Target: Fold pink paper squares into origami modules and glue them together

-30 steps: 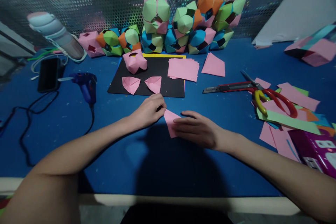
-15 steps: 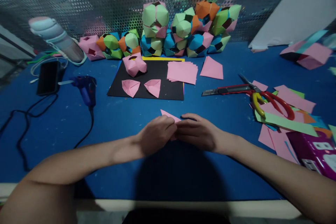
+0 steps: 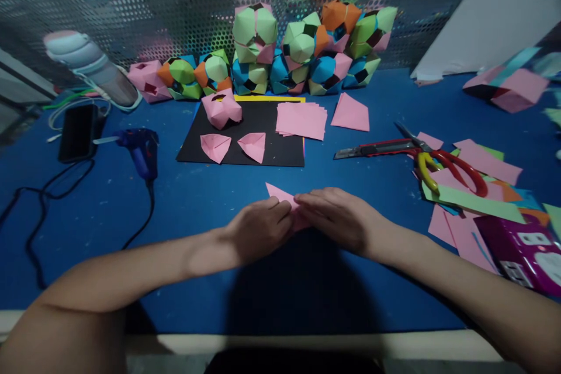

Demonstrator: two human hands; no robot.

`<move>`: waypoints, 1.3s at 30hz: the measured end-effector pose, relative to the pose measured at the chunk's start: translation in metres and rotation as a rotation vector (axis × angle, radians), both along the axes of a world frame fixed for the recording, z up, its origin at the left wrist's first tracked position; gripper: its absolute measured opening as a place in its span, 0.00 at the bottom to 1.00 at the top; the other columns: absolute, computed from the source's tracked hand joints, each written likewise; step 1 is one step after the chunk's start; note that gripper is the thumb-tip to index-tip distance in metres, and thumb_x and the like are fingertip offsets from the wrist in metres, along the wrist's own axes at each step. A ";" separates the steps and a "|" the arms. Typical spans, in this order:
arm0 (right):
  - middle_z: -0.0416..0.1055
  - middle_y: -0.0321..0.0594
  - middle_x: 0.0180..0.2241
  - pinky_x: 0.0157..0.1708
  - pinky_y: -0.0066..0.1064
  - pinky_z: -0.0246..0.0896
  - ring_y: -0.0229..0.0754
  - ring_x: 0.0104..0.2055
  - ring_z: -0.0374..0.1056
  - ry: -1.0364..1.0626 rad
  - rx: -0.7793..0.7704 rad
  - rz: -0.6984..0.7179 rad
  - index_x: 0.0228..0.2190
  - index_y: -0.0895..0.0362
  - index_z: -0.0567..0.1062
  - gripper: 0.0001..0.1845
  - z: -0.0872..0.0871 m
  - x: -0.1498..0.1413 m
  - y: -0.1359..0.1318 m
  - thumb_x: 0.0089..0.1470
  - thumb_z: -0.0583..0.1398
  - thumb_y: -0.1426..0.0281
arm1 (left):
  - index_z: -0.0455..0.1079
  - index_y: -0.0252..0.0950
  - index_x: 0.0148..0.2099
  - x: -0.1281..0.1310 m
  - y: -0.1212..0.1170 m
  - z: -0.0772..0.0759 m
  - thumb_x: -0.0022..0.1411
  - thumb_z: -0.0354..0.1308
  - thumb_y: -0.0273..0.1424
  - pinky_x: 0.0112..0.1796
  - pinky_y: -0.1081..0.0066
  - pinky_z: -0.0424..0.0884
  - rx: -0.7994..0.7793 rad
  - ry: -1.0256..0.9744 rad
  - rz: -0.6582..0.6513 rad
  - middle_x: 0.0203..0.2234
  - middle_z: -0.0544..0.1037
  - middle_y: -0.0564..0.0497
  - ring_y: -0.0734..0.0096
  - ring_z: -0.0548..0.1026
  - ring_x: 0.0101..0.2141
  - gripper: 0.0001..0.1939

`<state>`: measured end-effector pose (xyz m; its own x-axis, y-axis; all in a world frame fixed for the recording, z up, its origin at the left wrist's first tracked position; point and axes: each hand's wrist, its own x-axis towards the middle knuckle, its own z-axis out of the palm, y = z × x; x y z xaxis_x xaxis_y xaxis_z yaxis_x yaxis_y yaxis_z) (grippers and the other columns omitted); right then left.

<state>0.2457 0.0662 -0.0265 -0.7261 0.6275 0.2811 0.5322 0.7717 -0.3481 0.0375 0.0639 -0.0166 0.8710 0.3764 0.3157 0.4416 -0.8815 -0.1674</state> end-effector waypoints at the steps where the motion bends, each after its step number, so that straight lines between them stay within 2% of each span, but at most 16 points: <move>1: 0.71 0.40 0.32 0.33 0.30 0.59 0.38 0.33 0.65 -0.024 -0.032 -0.041 0.35 0.57 0.71 0.13 0.000 0.000 0.002 0.62 0.48 0.68 | 0.67 0.33 0.32 0.000 0.000 0.000 0.64 0.48 0.26 0.29 0.68 0.63 0.012 0.015 -0.025 0.23 0.71 0.50 0.69 0.68 0.27 0.09; 5: 0.66 0.37 0.24 0.29 0.28 0.53 0.37 0.28 0.60 -0.203 -0.041 -0.098 0.24 0.57 0.68 0.15 0.002 -0.002 0.004 0.61 0.49 0.71 | 0.65 0.33 0.28 -0.001 0.001 0.003 0.62 0.50 0.25 0.28 0.68 0.63 -0.026 0.055 -0.020 0.22 0.70 0.50 0.69 0.67 0.26 0.09; 10: 0.67 0.39 0.26 0.28 0.31 0.46 0.39 0.27 0.57 -0.407 0.007 -0.044 0.24 0.57 0.69 0.11 0.011 0.001 -0.002 0.53 0.52 0.79 | 0.65 0.33 0.29 -0.002 0.001 0.001 0.62 0.49 0.27 0.28 0.68 0.64 -0.090 0.068 0.014 0.24 0.70 0.48 0.68 0.68 0.28 0.10; 14: 0.67 0.40 0.29 0.30 0.32 0.48 0.39 0.29 0.58 -0.343 -0.038 0.037 0.26 0.58 0.70 0.07 0.032 0.010 -0.008 0.51 0.53 0.77 | 0.65 0.34 0.29 -0.003 0.000 -0.001 0.63 0.47 0.27 0.26 0.69 0.65 -0.133 0.080 0.062 0.25 0.71 0.48 0.67 0.69 0.28 0.10; 16: 0.68 0.41 0.30 0.32 0.32 0.49 0.40 0.32 0.60 -0.258 -0.063 -0.016 0.28 0.58 0.71 0.06 0.039 0.011 -0.008 0.52 0.54 0.75 | 0.65 0.33 0.31 -0.003 -0.001 -0.001 0.63 0.47 0.28 0.26 0.69 0.66 -0.139 0.062 0.083 0.28 0.72 0.47 0.67 0.70 0.30 0.10; 18: 0.69 0.43 0.33 0.33 0.32 0.50 0.42 0.35 0.62 -0.157 -0.059 -0.079 0.33 0.59 0.71 0.08 0.037 0.006 -0.006 0.54 0.52 0.75 | 0.66 0.33 0.34 -0.002 -0.002 -0.002 0.64 0.46 0.28 0.28 0.69 0.68 -0.136 0.034 0.098 0.35 0.74 0.44 0.66 0.72 0.32 0.09; 20: 0.71 0.44 0.37 0.34 0.33 0.51 0.43 0.38 0.63 -0.101 -0.041 -0.102 0.37 0.59 0.71 0.10 0.028 -0.003 -0.004 0.56 0.51 0.74 | 0.66 0.32 0.37 -0.001 -0.003 -0.003 0.64 0.45 0.28 0.29 0.70 0.70 -0.122 -0.001 0.112 0.39 0.74 0.43 0.66 0.73 0.34 0.09; 24: 0.72 0.41 0.36 0.32 0.31 0.50 0.39 0.34 0.63 -0.124 -0.077 -0.058 0.36 0.58 0.70 0.10 0.006 -0.018 -0.001 0.60 0.49 0.72 | 0.66 0.33 0.37 0.001 -0.004 -0.004 0.65 0.45 0.30 0.28 0.71 0.70 -0.076 -0.061 0.125 0.35 0.75 0.46 0.67 0.74 0.33 0.10; 26: 0.72 0.41 0.33 0.31 0.31 0.50 0.39 0.31 0.62 -0.170 -0.012 -0.060 0.34 0.59 0.71 0.11 -0.001 -0.019 -0.002 0.60 0.49 0.73 | 0.66 0.33 0.36 0.002 -0.004 -0.002 0.65 0.45 0.30 0.27 0.71 0.70 -0.060 -0.061 0.124 0.34 0.76 0.46 0.68 0.74 0.32 0.10; 29: 0.71 0.42 0.32 0.33 0.33 0.50 0.41 0.32 0.62 -0.262 0.193 -0.044 0.30 0.59 0.72 0.10 -0.007 -0.016 -0.005 0.57 0.51 0.76 | 0.66 0.32 0.37 0.001 -0.003 0.001 0.65 0.45 0.29 0.29 0.71 0.71 -0.049 -0.035 0.110 0.36 0.76 0.45 0.69 0.73 0.32 0.10; 33: 0.70 0.43 0.28 0.30 0.35 0.46 0.42 0.29 0.59 -0.378 0.429 0.000 0.26 0.59 0.72 0.11 -0.004 -0.012 -0.011 0.53 0.52 0.81 | 0.66 0.32 0.36 -0.002 -0.005 0.001 0.64 0.46 0.28 0.30 0.69 0.71 -0.053 0.036 0.105 0.41 0.75 0.40 0.66 0.73 0.34 0.09; 36: 0.68 0.42 0.23 0.29 0.35 0.42 0.42 0.26 0.57 -0.418 0.475 -0.017 0.22 0.59 0.71 0.12 0.007 -0.011 -0.018 0.52 0.53 0.82 | 0.66 0.32 0.35 -0.002 -0.006 0.001 0.63 0.47 0.27 0.33 0.67 0.70 -0.067 0.121 0.137 0.44 0.73 0.36 0.63 0.73 0.36 0.08; 39: 0.65 0.41 0.20 0.27 0.34 0.38 0.41 0.24 0.55 -0.460 0.458 -0.053 0.20 0.59 0.70 0.12 0.018 -0.011 -0.025 0.51 0.54 0.81 | 0.66 0.32 0.33 -0.001 -0.007 0.004 0.63 0.46 0.28 0.31 0.67 0.68 -0.119 0.189 0.176 0.40 0.73 0.37 0.63 0.72 0.34 0.09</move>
